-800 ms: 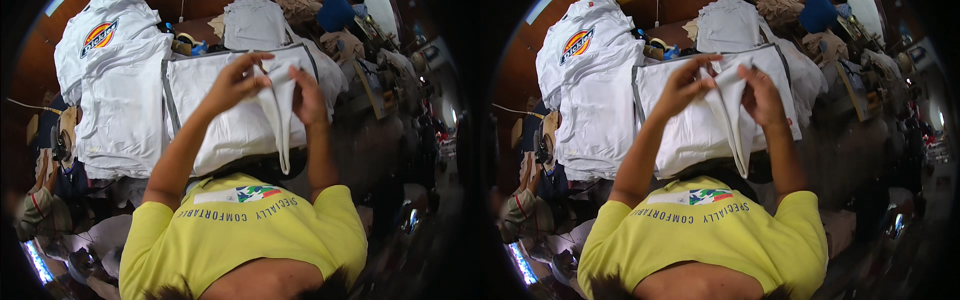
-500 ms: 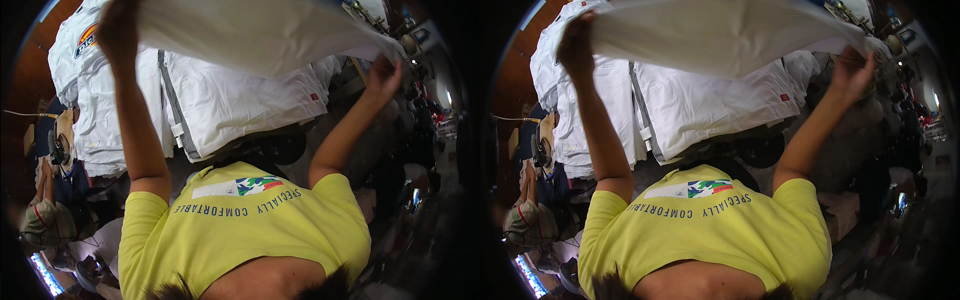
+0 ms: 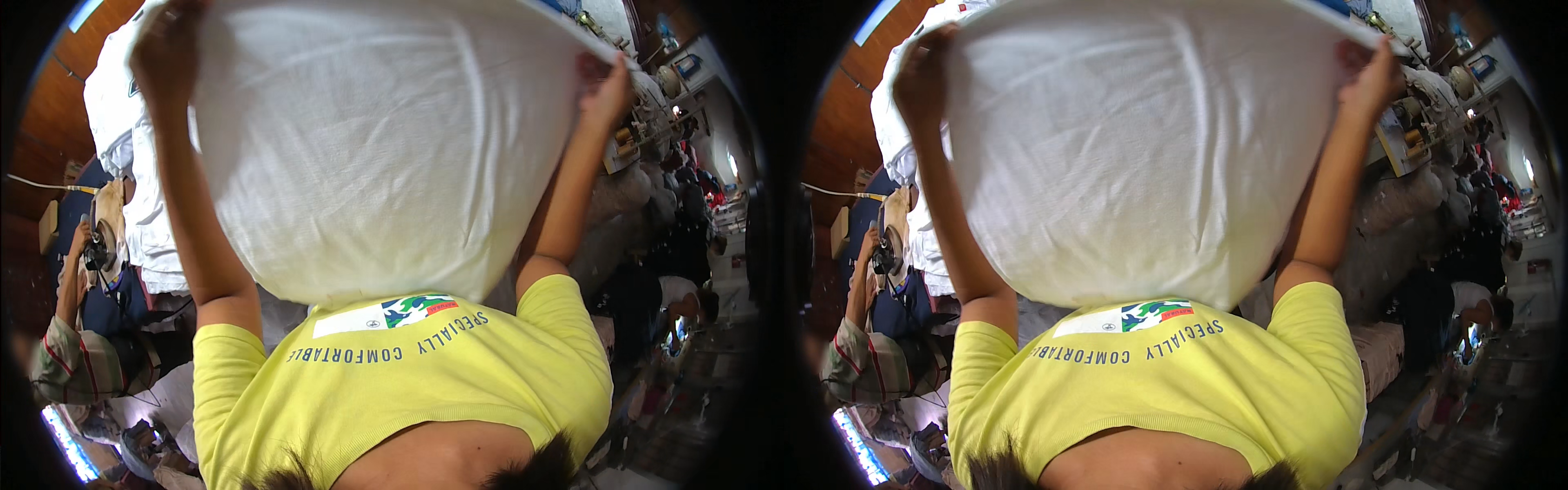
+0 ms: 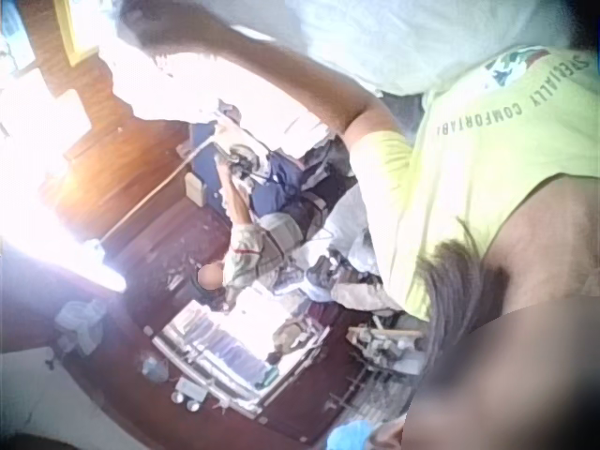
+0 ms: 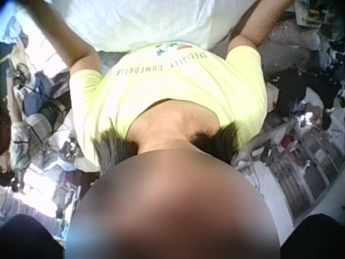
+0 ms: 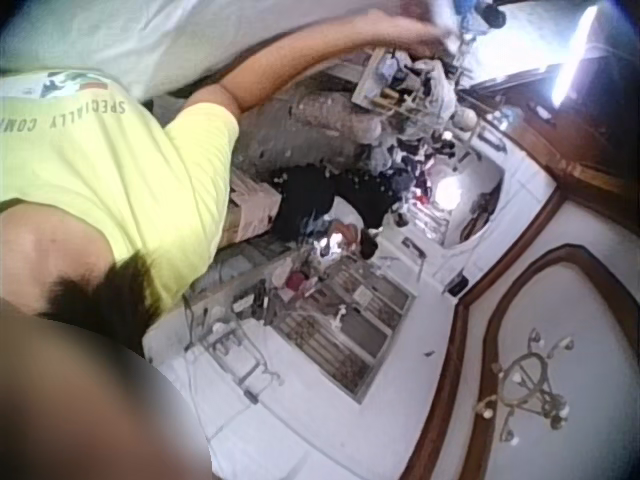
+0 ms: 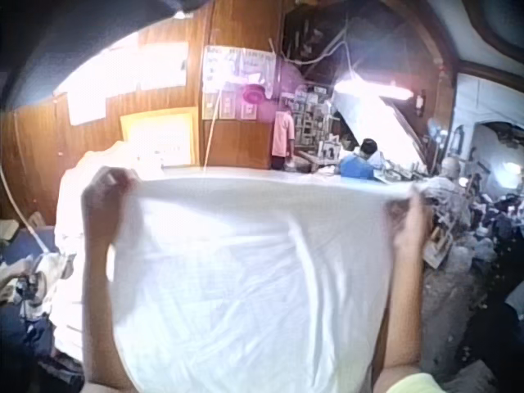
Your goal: The person folds a stack of gray and white garments by hand, smoothing them flat on a table and aligning the edges before piling them into a single stack.
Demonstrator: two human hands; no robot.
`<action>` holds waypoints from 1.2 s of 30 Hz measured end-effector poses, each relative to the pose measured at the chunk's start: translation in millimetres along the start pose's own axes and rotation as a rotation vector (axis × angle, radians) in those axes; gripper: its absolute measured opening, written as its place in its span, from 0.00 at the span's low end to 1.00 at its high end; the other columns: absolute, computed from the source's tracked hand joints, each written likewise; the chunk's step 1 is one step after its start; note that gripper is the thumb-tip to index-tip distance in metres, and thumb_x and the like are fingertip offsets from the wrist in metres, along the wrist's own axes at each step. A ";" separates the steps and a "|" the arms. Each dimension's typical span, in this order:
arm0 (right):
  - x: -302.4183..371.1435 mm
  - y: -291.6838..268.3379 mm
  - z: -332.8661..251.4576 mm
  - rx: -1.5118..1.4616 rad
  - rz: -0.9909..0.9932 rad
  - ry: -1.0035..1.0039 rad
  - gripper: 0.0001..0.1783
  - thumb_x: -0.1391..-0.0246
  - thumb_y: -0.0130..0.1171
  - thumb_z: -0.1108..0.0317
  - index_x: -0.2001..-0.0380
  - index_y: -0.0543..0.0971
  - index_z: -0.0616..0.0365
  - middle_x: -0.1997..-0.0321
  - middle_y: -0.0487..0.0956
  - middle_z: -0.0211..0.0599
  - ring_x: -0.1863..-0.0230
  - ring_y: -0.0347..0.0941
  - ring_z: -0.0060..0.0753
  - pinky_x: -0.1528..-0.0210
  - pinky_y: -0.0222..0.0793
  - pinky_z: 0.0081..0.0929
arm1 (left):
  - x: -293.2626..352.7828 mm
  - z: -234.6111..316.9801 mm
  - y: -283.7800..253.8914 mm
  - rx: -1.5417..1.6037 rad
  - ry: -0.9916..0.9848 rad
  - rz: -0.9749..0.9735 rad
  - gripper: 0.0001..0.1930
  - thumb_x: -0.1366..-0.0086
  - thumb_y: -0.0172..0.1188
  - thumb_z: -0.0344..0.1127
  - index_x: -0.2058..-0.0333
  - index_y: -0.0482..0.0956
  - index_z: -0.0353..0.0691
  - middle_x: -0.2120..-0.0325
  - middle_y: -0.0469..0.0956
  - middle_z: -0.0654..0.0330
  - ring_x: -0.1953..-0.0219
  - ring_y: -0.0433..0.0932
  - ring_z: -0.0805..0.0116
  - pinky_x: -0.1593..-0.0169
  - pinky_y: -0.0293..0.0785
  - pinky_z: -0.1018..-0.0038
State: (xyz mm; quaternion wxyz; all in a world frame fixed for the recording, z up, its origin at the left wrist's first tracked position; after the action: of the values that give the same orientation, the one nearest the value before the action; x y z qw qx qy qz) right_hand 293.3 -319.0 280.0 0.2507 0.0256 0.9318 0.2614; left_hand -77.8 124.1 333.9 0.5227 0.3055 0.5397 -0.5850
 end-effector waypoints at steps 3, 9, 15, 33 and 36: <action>17.7 -3.8 113.1 0.256 0.001 0.121 0.12 0.46 0.52 0.63 0.65 0.71 0.61 0.71 0.76 0.42 0.72 0.76 0.37 0.72 0.75 0.32 | 68.9 -21.0 87.2 0.237 -0.193 -0.144 0.03 0.47 0.57 0.31 0.73 0.79 0.43 0.75 0.77 0.59 0.71 0.76 0.62 0.65 0.70 0.73; 65.8 -17.7 295.1 1.579 -0.566 -0.117 0.27 0.49 0.49 0.48 0.50 0.68 0.53 0.43 0.62 0.41 0.40 0.54 0.48 0.40 0.43 0.58 | 196.9 -69.3 187.5 -0.334 -0.417 -0.438 0.15 0.48 0.60 0.35 0.59 0.75 0.53 0.54 0.67 0.61 0.50 0.63 0.56 0.52 0.60 0.54; 42.6 49.1 291.8 1.868 -0.696 -0.188 0.21 0.53 0.53 0.56 0.54 0.71 0.49 0.47 0.65 0.41 0.43 0.58 0.49 0.45 0.48 0.63 | 232.7 -40.8 198.5 -0.309 -0.505 -0.454 0.14 0.44 0.55 0.42 0.58 0.76 0.51 0.49 0.64 0.60 0.44 0.58 0.57 0.46 0.55 0.52; 63.8 186.5 502.5 1.502 -1.245 -0.247 0.20 0.51 0.52 0.54 0.57 0.67 0.51 0.59 0.75 0.49 0.59 0.73 0.54 0.60 0.70 0.45 | 232.5 -45.3 205.5 -0.313 -0.577 -0.476 0.13 0.46 0.57 0.41 0.60 0.75 0.51 0.50 0.65 0.61 0.45 0.58 0.58 0.48 0.59 0.59; 30.1 178.3 504.6 1.387 -1.048 -0.046 0.18 0.48 0.45 0.53 0.57 0.68 0.50 0.61 0.76 0.50 0.59 0.73 0.54 0.61 0.68 0.48 | 230.4 -44.0 203.2 -0.323 -0.582 -0.457 0.13 0.46 0.57 0.41 0.60 0.75 0.51 0.50 0.65 0.62 0.45 0.59 0.59 0.48 0.59 0.60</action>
State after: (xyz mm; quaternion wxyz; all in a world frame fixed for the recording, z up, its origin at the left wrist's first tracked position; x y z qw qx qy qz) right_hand 494.7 79.4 -16.8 0.2855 -0.2546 0.7671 -0.5150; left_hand 42.9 127.2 48.0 0.5513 -0.0871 0.5083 -0.6558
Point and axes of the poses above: each hand's wrist, its own x-axis away from the middle knuckle, its own y-axis out of the palm, z = x × y, the point moved 10 cm from there along -x, towards the middle knuckle
